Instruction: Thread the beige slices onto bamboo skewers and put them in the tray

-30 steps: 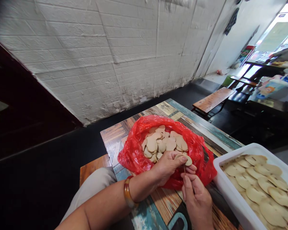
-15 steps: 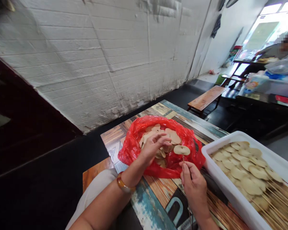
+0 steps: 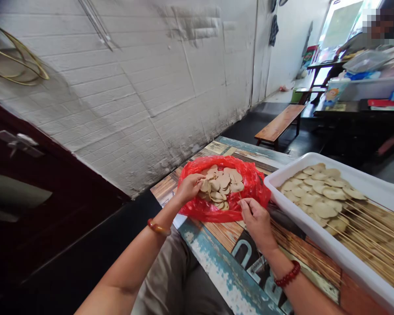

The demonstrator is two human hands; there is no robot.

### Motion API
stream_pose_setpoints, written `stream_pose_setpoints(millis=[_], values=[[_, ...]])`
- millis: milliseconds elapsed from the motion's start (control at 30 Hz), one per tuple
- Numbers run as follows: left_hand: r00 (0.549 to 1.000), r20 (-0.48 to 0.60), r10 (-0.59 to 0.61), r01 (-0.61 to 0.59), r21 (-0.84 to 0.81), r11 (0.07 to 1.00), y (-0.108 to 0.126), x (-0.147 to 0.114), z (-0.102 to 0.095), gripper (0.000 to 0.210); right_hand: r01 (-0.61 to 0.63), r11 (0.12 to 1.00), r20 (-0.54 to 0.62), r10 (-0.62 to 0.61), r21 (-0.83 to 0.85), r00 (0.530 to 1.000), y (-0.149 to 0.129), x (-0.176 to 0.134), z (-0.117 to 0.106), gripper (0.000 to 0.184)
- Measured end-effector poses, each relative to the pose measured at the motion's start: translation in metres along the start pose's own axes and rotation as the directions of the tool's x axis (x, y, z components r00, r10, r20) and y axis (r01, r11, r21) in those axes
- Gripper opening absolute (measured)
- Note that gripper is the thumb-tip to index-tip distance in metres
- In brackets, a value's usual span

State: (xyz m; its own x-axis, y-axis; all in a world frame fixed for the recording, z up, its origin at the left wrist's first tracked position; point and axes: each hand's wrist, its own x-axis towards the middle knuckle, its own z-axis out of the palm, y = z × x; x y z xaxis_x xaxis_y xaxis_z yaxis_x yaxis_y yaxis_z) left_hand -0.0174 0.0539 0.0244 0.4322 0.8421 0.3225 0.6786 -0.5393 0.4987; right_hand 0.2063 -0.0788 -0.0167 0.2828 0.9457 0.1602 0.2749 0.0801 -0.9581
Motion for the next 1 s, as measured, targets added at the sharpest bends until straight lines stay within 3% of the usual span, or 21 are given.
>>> stream_pose_setpoints(millis=[167,333,633,1000], values=[[0.965,0.236,0.116,-0.166,0.202,0.965,-0.003,0.010,-0.002,0.026,0.071,0.995,0.000,-0.071,-0.071,0.997,0.003,0.003,-0.002,0.035],[0.939,0.324,0.117,-0.215,0.285,0.934,-0.012,0.023,-0.004,0.034,0.112,0.986,-0.015,-0.114,-0.120,0.993,0.004,0.004,-0.002,0.034],[0.984,0.177,0.035,-0.085,0.282,0.956,-0.017,0.024,-0.009,0.020,0.107,0.982,-0.010,-0.110,-0.157,0.994,0.004,0.003,-0.002,0.034],[0.989,0.087,-0.119,0.121,-0.020,0.992,-0.006,0.025,-0.021,0.010,0.131,0.977,0.011,-0.131,-0.168,0.991,0.005,0.001,-0.003,0.036]])
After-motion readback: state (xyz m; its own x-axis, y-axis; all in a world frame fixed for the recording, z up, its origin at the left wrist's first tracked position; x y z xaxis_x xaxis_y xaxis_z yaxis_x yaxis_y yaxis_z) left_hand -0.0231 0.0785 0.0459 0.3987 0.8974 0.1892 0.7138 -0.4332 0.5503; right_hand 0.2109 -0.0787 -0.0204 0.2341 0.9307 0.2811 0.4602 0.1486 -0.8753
